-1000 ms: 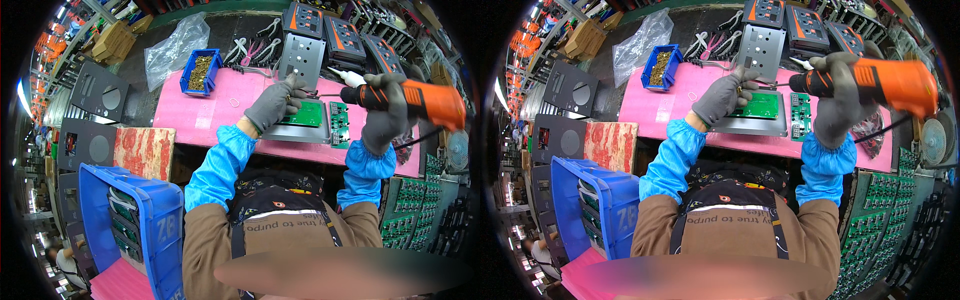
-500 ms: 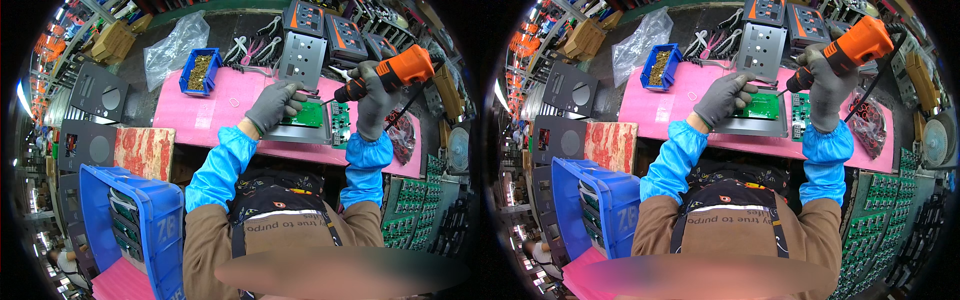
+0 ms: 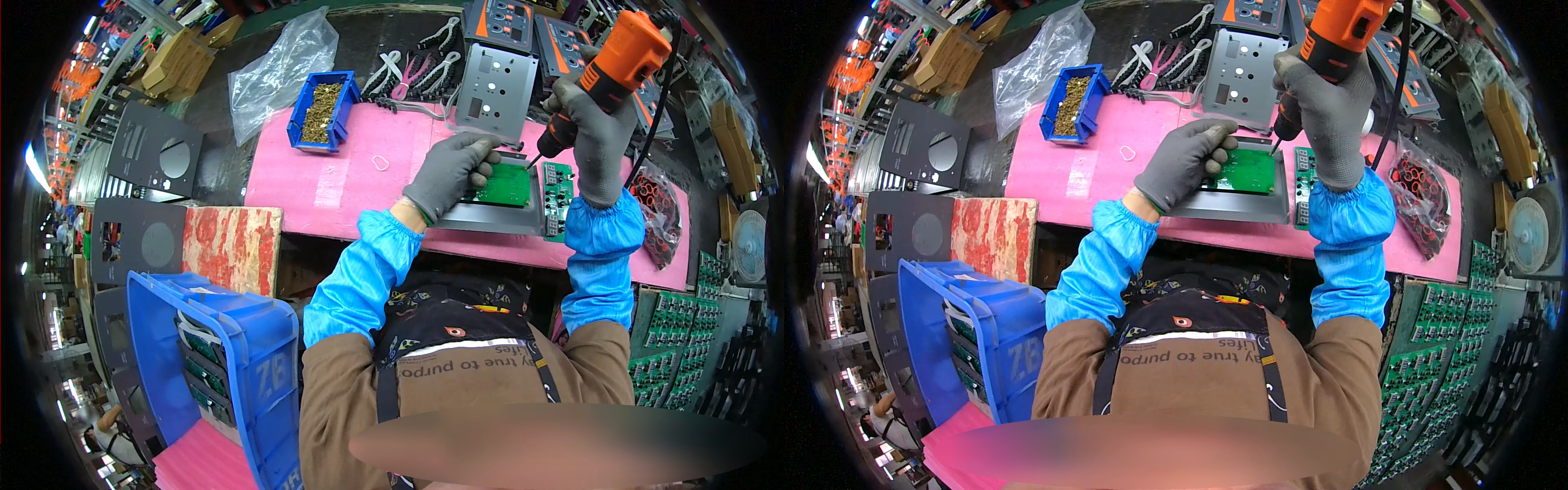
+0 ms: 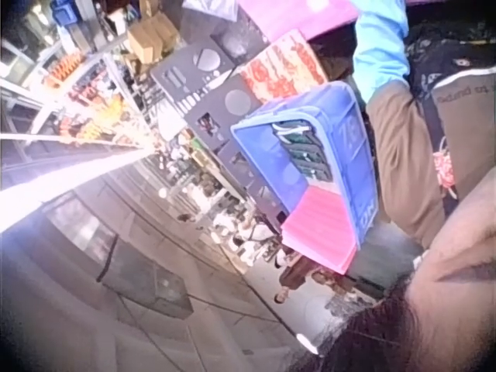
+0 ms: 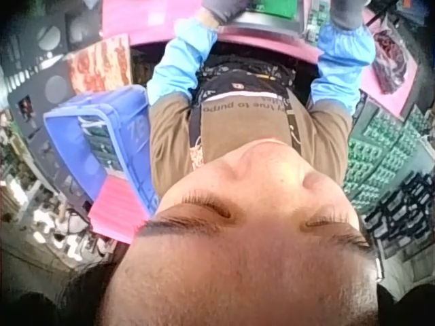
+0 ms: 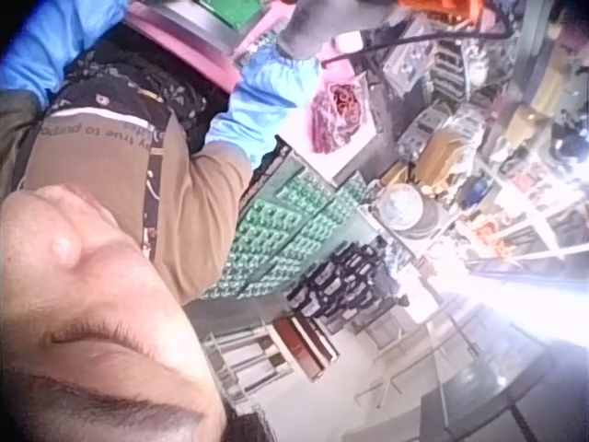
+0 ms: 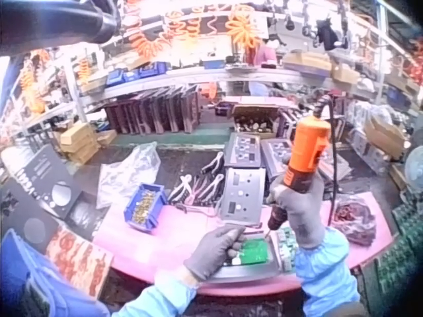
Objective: The person assembles electronic control panels by attaching PCBs to faceplates with screws, using an electric screwdriver.
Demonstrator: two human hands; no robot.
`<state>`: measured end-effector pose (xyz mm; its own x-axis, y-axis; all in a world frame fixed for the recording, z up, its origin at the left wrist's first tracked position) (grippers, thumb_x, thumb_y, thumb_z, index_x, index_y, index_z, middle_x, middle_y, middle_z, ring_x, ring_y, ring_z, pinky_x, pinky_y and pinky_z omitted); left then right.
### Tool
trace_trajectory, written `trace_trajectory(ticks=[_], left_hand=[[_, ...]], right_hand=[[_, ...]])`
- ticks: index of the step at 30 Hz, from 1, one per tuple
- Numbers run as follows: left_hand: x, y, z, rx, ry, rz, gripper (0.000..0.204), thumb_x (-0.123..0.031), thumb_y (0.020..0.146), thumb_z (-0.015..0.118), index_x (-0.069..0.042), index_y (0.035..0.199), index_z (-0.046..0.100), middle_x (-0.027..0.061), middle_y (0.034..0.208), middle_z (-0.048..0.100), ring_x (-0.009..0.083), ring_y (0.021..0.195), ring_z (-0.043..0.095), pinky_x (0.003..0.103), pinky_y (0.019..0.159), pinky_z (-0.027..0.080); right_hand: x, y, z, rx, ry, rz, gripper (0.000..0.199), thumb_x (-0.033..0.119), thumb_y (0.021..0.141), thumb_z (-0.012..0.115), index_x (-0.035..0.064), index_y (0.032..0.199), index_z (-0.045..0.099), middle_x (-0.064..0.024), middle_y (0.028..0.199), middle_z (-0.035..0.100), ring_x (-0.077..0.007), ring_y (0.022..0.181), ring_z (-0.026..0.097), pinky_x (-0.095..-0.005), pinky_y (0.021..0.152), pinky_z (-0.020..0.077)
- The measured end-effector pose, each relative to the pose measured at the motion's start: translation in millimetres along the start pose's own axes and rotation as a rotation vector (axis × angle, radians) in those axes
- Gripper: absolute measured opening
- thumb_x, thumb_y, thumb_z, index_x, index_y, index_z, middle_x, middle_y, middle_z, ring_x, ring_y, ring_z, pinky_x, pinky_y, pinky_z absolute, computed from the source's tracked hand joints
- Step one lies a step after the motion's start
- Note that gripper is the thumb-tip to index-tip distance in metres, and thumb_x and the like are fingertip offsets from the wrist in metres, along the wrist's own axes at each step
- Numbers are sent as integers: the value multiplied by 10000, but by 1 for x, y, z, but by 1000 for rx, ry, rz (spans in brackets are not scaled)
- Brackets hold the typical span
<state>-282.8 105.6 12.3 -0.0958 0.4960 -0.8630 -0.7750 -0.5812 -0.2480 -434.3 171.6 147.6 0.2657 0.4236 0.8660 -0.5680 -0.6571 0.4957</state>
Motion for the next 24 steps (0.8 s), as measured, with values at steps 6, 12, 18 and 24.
trace_trajectory(ticks=[6, 12, 18, 24], left_hand=[[-4, -3, 8, -82, 198, -17, 274, -242, 965, 531, -3, 1076, 606, 27, 853, 597, 54, 636, 499, 181, 555, 446], [5, -1, 11, -71, 135, -16, 224, -196, 943, 564, -2, 1043, 617, 25, 844, 599, 53, 637, 512, 180, 552, 447], [-5, 2, -1, 3, -158, -28, 249, -219, 952, 567, 8, 1055, 580, 16, 802, 541, 45, 638, 474, 150, 490, 420], [-14, -8, -1, 114, -395, -107, 386, -416, 942, 537, -34, 994, 559, -8, 763, 504, 30, 592, 448, 122, 409, 360]], right_hand=[[0, 0, -5, -16, -63, 45, 199, 96, 741, 642, 2, 903, 575, -63, 636, 599, -97, 461, 534, -235, 419, 425], [6, -8, -9, 5, -20, 4, 553, 89, 743, 641, -71, 1235, 445, -79, 716, 625, -147, 574, 608, -271, 562, 508], [45, -26, -15, -111, 255, -321, 400, 133, 826, 542, -45, 1176, 468, -134, 773, 590, -246, 724, 619, -416, 737, 539], [51, -36, -1, -66, 417, -346, 263, 176, 808, 546, -38, 957, 572, -138, 796, 575, -247, 767, 588, -464, 801, 513]])
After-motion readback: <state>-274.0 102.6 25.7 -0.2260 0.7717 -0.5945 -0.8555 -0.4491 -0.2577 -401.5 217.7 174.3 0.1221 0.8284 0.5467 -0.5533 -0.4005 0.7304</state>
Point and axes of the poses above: each hand's wrist, its own y-axis towards the middle knuckle, its own z-axis out of the palm, x = y × z, the point moved 4 cm from there along y, towards the middle knuckle
